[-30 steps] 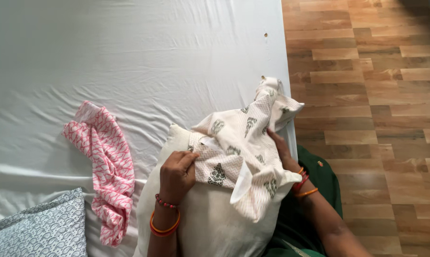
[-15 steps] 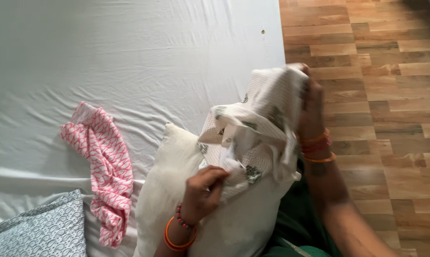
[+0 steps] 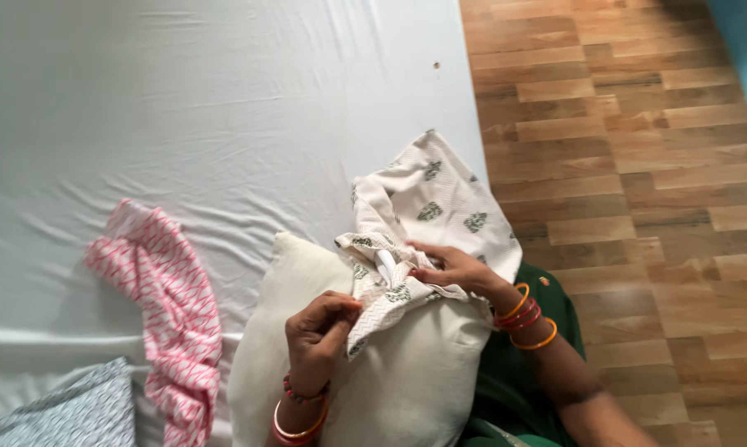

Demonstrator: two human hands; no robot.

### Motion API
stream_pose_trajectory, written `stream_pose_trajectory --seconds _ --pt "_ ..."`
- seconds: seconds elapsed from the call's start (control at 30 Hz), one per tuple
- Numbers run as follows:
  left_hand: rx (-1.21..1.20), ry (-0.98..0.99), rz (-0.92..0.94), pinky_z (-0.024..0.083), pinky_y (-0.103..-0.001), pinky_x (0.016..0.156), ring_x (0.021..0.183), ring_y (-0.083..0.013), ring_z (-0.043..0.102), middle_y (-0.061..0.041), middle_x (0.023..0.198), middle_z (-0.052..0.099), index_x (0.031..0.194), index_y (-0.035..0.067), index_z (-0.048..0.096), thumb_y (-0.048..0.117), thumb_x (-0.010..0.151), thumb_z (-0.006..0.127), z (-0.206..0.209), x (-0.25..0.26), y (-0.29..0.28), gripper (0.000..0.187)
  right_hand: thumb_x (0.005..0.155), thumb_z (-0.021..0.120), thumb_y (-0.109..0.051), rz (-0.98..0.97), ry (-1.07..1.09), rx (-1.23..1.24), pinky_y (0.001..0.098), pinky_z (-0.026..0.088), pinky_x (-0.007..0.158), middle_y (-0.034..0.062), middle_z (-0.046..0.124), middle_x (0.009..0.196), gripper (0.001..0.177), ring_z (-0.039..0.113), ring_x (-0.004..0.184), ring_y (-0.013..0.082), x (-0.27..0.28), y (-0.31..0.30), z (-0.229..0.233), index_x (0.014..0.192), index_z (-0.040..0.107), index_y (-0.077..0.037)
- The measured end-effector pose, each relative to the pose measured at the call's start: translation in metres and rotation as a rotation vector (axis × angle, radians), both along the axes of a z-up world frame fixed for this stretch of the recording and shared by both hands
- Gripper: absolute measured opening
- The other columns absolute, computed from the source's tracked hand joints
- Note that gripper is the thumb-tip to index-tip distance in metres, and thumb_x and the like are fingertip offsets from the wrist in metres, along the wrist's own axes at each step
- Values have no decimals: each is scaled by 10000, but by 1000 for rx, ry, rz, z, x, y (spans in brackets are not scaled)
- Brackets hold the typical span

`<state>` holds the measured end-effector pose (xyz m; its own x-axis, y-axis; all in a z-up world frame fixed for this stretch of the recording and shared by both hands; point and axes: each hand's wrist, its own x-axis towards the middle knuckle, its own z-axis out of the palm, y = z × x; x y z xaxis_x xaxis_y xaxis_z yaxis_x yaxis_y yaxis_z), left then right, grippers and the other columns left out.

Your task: The person puts a patterned pillowcase onto a pillow by sliding the pillow into the opening and then zipping it closed.

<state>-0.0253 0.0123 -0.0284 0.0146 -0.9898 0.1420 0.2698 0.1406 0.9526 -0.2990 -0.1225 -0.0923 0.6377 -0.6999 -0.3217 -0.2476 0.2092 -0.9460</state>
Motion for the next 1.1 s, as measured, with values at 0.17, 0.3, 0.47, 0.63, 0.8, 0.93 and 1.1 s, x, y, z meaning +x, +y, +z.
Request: stream_pose_trajectory --seconds 0.17,0.3,0.47,0.63,0.8,0.93,1.1 --pt "146 -346 -53 511 -236 585 701 -108 633 -111 983 722 1094 -47 729 4 861 751 20 -14 -11 239 1008 645 -197 -237 -127 262 211 537 729 60 767 1023 404 654 833 50 -41 2 -74 1315 680 64" --pt "-183 -775 -51 572 -321 671 814 -242 702 -161 1105 694 1234 -50 638 224 714 885 53 -27 -15 638 1059 636 -266 -259 -180 297 209 512 640 41 744 938 443 606 758 45 -47 -8 -86 1268 704 119" --pt "-174 -933 -26 585 -390 727 888 -320 718 -164 1130 719 1281 10 665 128 703 797 39 -36 -26 604 950 618 -310 -58 -29 205 156 538 742 -16 768 971 468 684 879 2 -38 -5 -68 1361 563 -92" --pt "55 -819 -34 608 -350 702 767 -245 750 -151 1008 775 1246 52 728 -61 695 563 -15 -29 -44 587 1020 683 -225 -168 -171 413 247 550 640 117 723 988 424 643 766 104 -45 -20 -113 1239 682 138" --pt "439 -538 -18 594 -313 493 552 -146 699 -168 729 773 1268 47 708 -5 867 441 -68 19 -126 484 976 586 -198 -535 -444 709 312 639 672 173 739 985 373 743 764 195 -45 -107 -106 1236 584 70" --pt "20 -954 583 578 -370 551 582 -234 698 -161 747 747 991 71 840 53 952 442 -28 71 -239 401 1087 597 -46 -496 -850 417 333 602 817 186 681 1095 203 699 945 241 -34 -203 -8 1254 607 69" --pt "-385 -312 669 627 -326 663 761 -154 674 -86 909 699 1043 -25 784 -163 836 392 140 93 -273 465 1121 563 44 -489 -808 -368 431 526 1058 203 662 1276 155 639 1243 307 -31 -221 158 1250 650 40"
